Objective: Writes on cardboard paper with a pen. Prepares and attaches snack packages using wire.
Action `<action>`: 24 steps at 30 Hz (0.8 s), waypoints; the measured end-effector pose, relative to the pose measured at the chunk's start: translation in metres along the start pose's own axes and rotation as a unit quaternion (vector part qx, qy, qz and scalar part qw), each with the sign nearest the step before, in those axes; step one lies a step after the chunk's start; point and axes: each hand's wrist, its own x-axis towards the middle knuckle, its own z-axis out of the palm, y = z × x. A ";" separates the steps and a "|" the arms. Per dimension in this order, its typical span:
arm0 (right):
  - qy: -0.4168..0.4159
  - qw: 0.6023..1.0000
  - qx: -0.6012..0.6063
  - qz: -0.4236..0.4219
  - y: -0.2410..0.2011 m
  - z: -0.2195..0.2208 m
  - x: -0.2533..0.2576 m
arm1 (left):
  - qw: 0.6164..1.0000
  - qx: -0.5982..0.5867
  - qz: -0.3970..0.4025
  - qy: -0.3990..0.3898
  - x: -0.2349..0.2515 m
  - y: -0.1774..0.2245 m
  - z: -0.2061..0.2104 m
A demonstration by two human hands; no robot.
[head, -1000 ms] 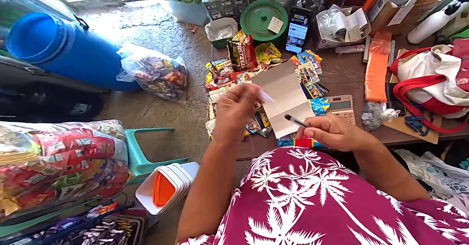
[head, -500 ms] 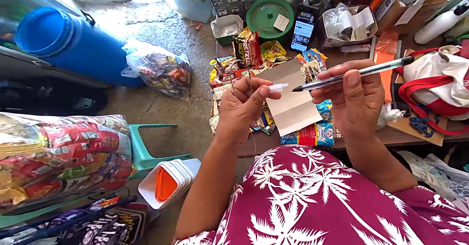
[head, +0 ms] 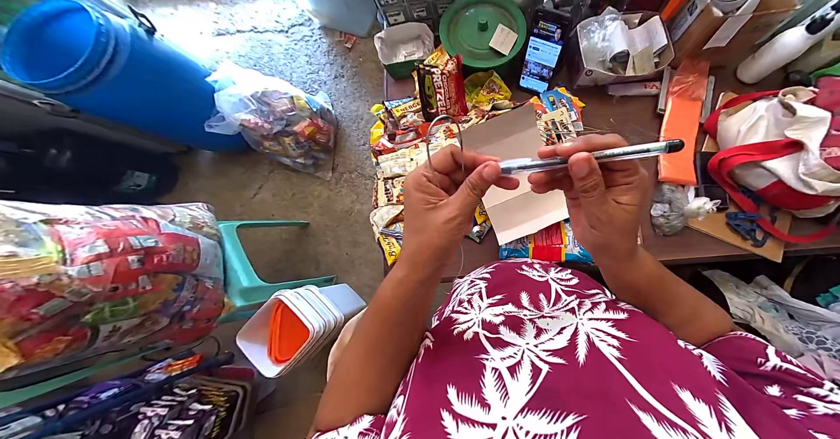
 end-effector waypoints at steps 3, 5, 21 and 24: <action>0.012 1.000 0.027 0.004 0.007 -0.001 -0.003 | 1.000 0.009 0.016 0.007 -0.001 -0.001 0.002; 0.014 1.000 0.021 0.014 0.011 -0.004 -0.002 | 0.999 0.039 0.015 0.007 0.001 -0.001 0.002; -0.040 0.617 -0.682 0.391 0.058 -0.262 0.107 | 0.965 0.245 -0.026 0.094 -0.028 0.022 -0.064; -0.032 0.659 -0.668 0.344 0.060 -0.256 0.105 | 0.959 0.258 -0.016 0.115 -0.038 0.032 -0.075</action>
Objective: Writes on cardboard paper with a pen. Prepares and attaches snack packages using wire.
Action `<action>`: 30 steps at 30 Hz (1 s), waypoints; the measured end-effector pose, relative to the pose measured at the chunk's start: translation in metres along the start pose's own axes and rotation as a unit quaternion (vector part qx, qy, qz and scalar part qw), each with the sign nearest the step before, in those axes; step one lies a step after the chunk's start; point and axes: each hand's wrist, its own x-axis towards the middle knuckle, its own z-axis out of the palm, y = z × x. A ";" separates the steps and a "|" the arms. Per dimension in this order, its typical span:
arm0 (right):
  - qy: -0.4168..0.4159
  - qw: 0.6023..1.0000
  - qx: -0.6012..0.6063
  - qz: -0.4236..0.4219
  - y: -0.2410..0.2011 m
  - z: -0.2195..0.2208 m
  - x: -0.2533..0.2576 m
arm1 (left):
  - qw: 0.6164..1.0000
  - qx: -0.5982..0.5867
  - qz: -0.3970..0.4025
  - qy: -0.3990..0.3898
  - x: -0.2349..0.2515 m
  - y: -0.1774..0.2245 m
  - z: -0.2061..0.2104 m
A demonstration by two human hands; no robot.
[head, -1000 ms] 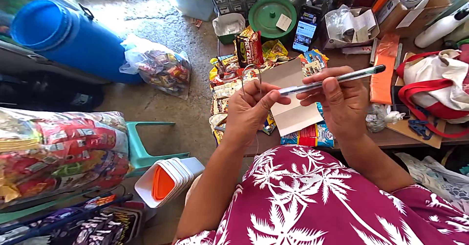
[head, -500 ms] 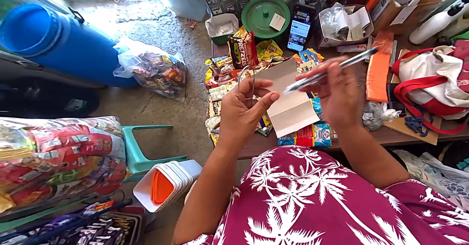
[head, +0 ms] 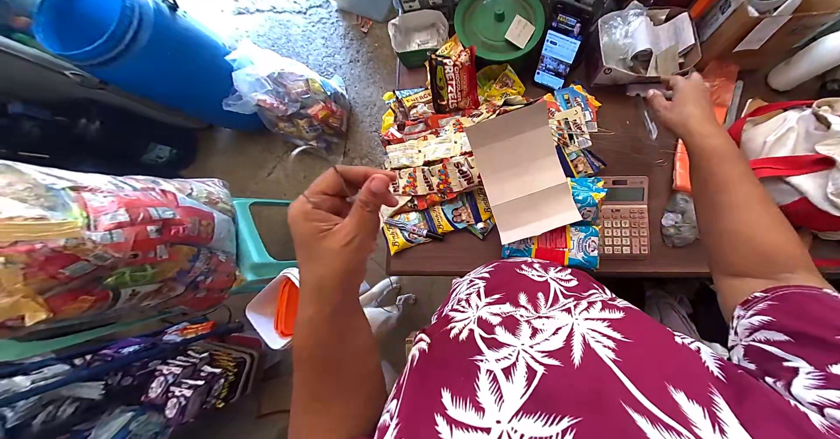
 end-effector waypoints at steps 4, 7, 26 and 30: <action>-0.045 0.988 0.099 -0.106 -0.052 0.017 -0.043 | 0.999 -0.011 0.024 0.023 -0.004 0.009 -0.010; -0.109 0.981 0.111 -0.112 -0.077 0.049 -0.072 | 0.999 -0.024 0.035 0.030 -0.008 0.012 -0.009; 0.083 0.985 0.143 -0.053 -0.007 -0.041 -0.079 | 0.985 -0.143 0.048 0.088 -0.012 0.034 -0.001; -0.038 0.939 0.241 -0.241 -0.083 -0.006 -0.131 | 0.984 -0.153 0.069 0.068 0.005 0.053 0.010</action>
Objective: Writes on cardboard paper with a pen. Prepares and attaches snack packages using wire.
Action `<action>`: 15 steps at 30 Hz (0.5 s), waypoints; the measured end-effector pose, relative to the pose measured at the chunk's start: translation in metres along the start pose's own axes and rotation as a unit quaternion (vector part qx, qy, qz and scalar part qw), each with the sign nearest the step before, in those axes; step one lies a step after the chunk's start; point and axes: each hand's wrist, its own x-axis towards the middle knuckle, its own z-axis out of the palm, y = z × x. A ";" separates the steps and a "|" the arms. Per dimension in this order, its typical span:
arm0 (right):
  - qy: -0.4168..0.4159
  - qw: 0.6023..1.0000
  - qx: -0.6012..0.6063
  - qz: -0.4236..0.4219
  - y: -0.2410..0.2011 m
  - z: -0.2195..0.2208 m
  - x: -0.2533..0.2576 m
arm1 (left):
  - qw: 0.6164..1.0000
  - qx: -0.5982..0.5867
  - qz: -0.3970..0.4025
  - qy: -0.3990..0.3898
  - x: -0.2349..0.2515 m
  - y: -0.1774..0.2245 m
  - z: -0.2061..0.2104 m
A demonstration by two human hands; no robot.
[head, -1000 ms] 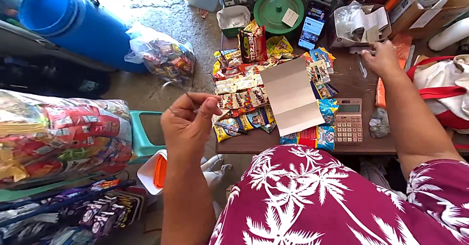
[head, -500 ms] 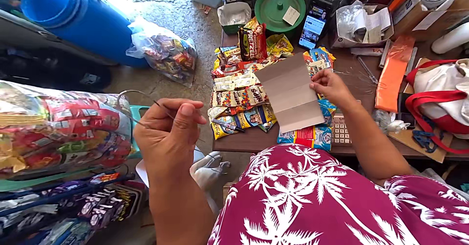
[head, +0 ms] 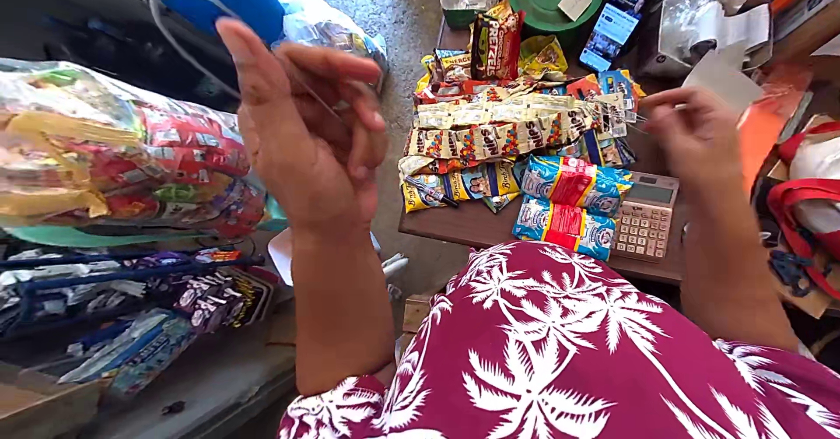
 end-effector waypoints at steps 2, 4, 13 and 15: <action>-0.102 0.988 0.054 -0.102 -0.025 0.048 -0.008 | 1.000 -0.003 0.005 -0.015 0.009 0.007 0.018; -0.162 0.962 0.105 -0.191 -0.048 0.091 -0.016 | 0.999 -0.014 0.021 -0.027 0.017 0.010 0.039; -0.066 0.948 0.068 -0.302 -0.048 0.135 -0.046 | 0.973 -0.227 0.021 0.020 0.033 0.007 0.089; -0.032 0.950 0.005 -0.311 -0.036 0.132 -0.055 | 0.968 -0.250 0.021 0.028 0.039 0.008 0.081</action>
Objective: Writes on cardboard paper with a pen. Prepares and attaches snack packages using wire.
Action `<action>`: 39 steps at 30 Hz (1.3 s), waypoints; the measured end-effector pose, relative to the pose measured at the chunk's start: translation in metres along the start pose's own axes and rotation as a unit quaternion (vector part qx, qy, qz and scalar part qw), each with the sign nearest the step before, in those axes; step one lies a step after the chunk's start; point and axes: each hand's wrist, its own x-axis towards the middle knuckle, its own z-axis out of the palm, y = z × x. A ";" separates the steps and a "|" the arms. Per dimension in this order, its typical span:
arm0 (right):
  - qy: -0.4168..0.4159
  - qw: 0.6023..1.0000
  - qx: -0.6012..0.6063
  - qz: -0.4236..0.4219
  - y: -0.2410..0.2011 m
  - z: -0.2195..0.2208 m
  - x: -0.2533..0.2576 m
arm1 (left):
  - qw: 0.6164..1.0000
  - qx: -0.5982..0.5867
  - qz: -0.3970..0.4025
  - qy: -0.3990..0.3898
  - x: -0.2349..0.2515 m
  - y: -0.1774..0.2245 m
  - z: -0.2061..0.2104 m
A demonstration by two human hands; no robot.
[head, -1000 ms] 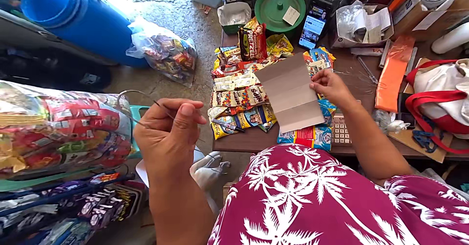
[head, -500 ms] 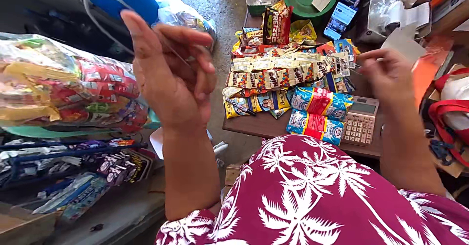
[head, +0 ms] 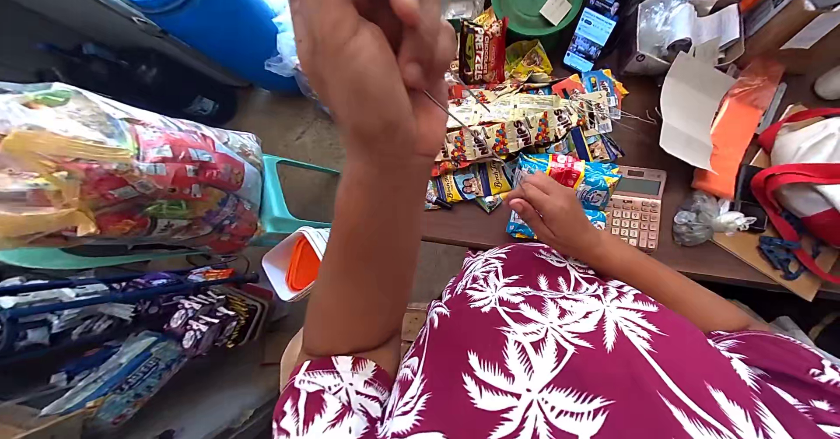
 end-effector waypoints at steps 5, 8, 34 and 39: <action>-0.022 0.999 -0.027 0.027 -0.002 -0.008 -0.025 | 0.999 -0.029 -0.039 0.009 0.026 -0.008 -0.015; 0.014 0.995 -0.040 0.092 -0.007 -0.004 -0.032 | 0.990 0.071 -0.122 -0.006 0.041 -0.025 -0.023; 0.387 0.824 -0.103 0.401 -0.062 -0.032 -0.111 | 0.591 0.589 -0.068 -0.547 0.055 -0.272 -0.015; 0.384 0.821 -0.087 0.413 -0.041 -0.055 -0.131 | 0.459 0.623 -0.007 -0.634 0.060 -0.310 0.010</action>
